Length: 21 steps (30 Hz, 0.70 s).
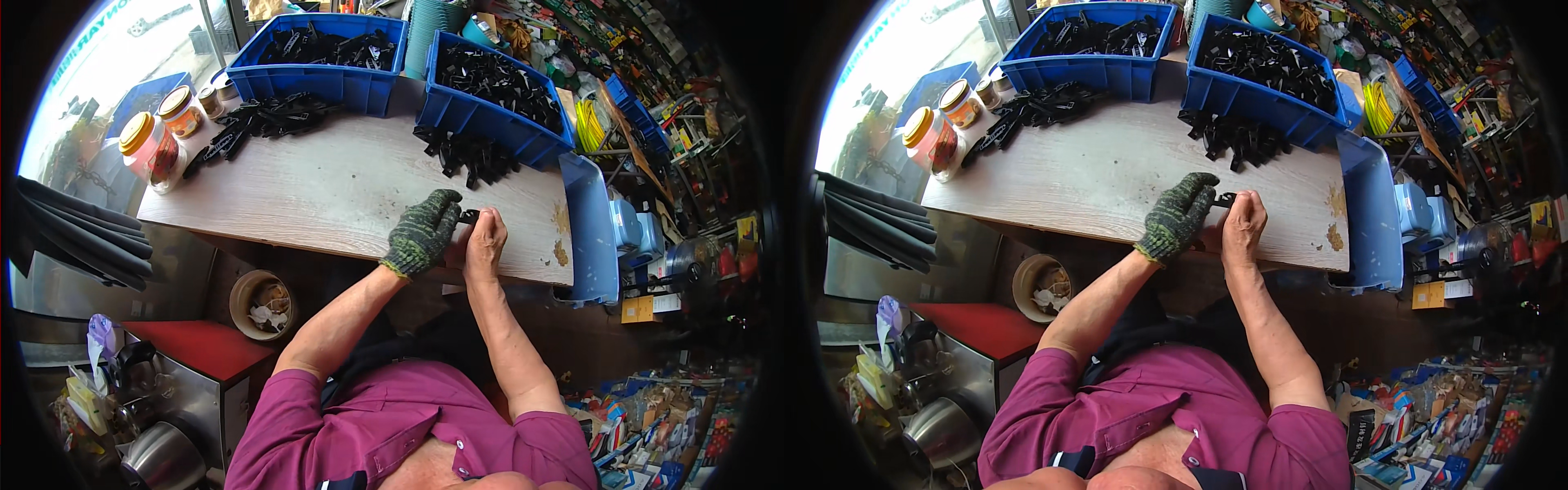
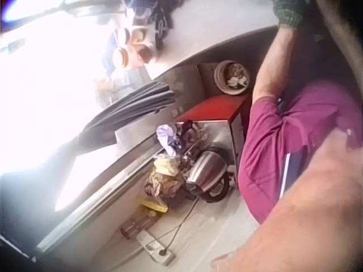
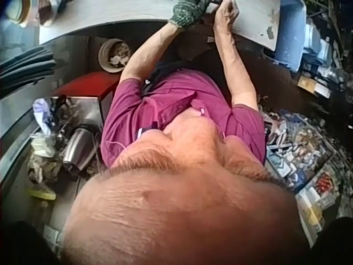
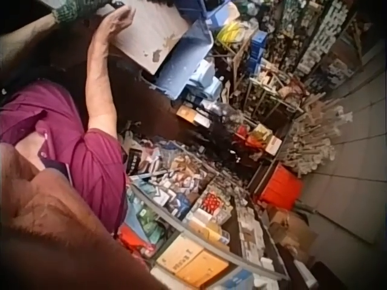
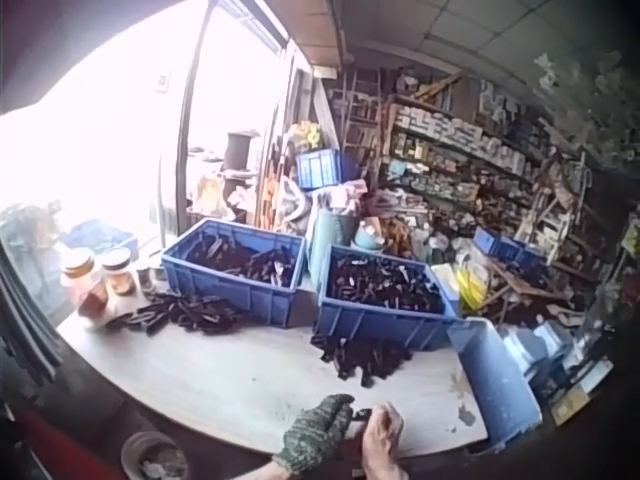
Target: Sorting and inspecting small black plastic or metal parts on a workbench.
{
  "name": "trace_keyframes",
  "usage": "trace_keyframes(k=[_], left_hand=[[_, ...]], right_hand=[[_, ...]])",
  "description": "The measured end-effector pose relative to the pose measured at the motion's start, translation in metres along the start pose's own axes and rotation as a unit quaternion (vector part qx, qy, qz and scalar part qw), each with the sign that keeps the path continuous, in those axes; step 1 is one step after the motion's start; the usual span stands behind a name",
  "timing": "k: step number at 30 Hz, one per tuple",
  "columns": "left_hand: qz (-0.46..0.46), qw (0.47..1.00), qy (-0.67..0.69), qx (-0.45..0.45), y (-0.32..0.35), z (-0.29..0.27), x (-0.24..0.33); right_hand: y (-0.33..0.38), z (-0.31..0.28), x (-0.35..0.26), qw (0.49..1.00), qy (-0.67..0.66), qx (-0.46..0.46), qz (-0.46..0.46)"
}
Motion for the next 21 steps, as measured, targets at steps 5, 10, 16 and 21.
trace_keyframes(k=[5, 10, 16, 21], left_hand=[[-0.063, 0.998, 0.003, 0.007, 0.004, 0.026, 0.010], [-0.012, 0.999, -0.034, -0.020, 0.001, 0.013, 0.008], [0.023, 0.887, -0.408, 0.216, -0.046, -0.141, -0.025], [0.034, 0.781, -0.600, 0.171, -0.071, -0.206, -0.068]], right_hand=[[-0.001, -0.004, -0.013, 0.999, -0.036, -0.028, 0.016], [-0.003, -0.005, -0.001, 0.998, -0.039, -0.025, 0.042], [-0.015, -0.035, 0.020, 0.947, -0.154, 0.049, 0.278], [-0.067, -0.115, 0.015, 0.929, -0.148, 0.250, 0.232]])
Point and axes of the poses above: each hand's wrist, its own y-axis away from the middle knuckle, its own z-axis out of the palm, x = y × z, the point moved 8 cm from there along -y, towards the middle knuckle, and after that the axes turned 4 degrees about -y, right-handed, at the moved point
